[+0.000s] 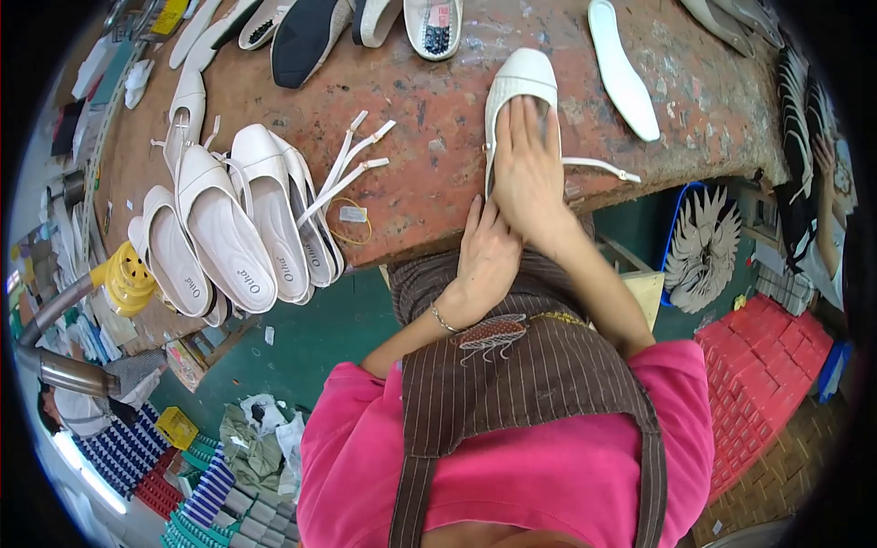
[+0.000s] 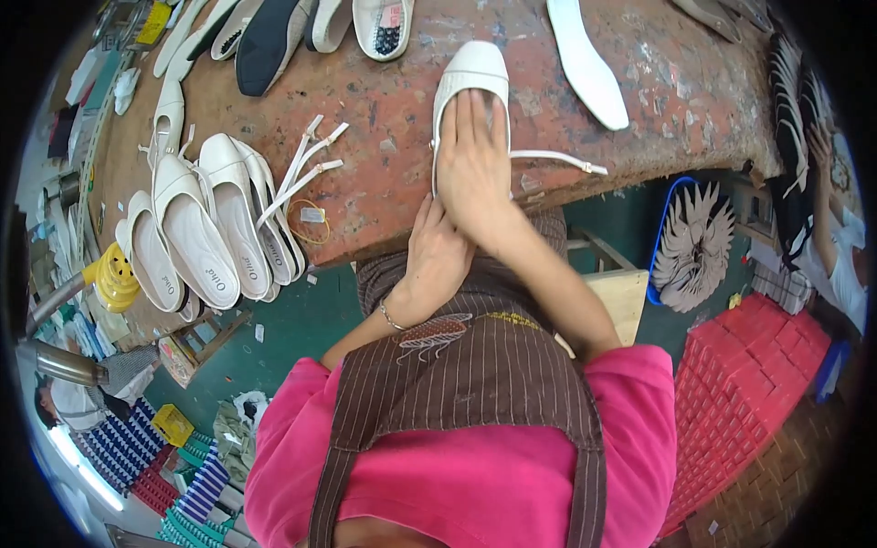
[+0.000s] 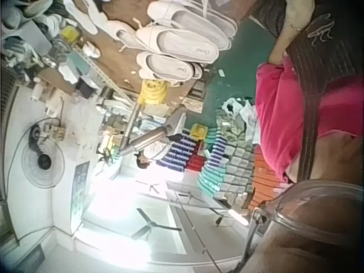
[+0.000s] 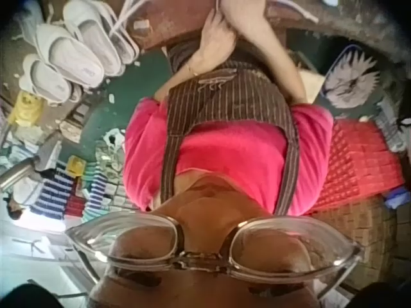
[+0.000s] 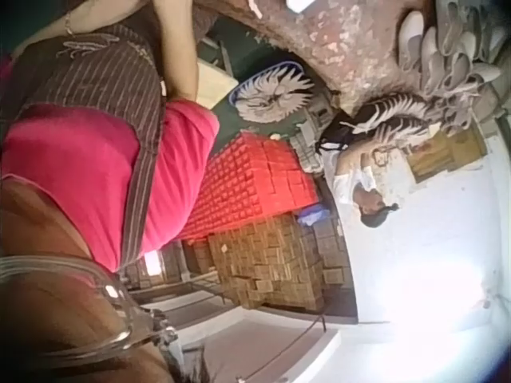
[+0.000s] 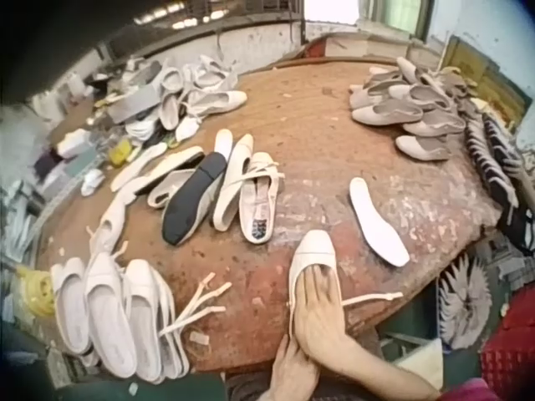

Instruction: The worker is inserting insoles into white flat shoes at a production workbench in a factory.

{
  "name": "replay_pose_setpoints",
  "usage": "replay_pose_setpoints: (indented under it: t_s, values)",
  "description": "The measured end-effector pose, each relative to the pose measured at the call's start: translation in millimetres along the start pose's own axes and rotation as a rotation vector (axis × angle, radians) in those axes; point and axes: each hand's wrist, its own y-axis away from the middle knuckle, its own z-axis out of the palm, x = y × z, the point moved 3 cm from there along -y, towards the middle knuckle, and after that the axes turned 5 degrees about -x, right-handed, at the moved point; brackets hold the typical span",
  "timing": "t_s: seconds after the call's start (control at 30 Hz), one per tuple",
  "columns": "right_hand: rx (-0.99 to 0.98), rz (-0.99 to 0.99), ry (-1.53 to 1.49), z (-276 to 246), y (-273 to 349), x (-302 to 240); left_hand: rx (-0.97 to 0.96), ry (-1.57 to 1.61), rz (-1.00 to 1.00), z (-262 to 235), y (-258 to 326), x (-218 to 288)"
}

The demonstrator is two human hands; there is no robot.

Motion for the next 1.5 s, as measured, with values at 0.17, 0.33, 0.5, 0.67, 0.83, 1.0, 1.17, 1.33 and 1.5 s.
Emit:
replay_pose_setpoints:
  t_s: [0.17, 0.33, 0.5, 0.67, 0.83, 1.0, 1.17, 1.33, 1.5]
  values:
    - [-0.737, 0.17, -0.041, -19, -51, 21, 0.132, -0.08, 0.019, -6, -6, 6]
    - [-0.158, -0.031, -0.335, -4, -17, 39, 0.278, 0.082, -0.014, -2, -13, 4]
    - [0.069, 0.495, -0.445, -56, -34, 128, 0.443, 0.394, 0.059, -67, -41, -22]
    - [0.09, 0.554, -0.094, 15, -23, 211, 0.836, 0.233, -0.23, -208, 60, -81]
    - [0.048, 0.567, -0.21, -3, -32, 189, 0.996, -0.142, -0.438, -284, 159, -134]
    - [-0.14, 0.738, -0.629, -3, -24, 201, 0.703, -0.689, -0.963, -285, 100, -114]
    - [-0.025, 0.918, -1.547, -6, 12, 193, 0.419, -0.558, -0.174, -281, -75, -102]
    - [0.073, 0.808, -2.141, -18, 30, 154, 0.31, -0.622, -0.273, -245, -201, -197]
    - [0.107, 0.784, -2.302, -20, 63, 148, 0.445, -0.509, -0.403, -256, -204, -179]
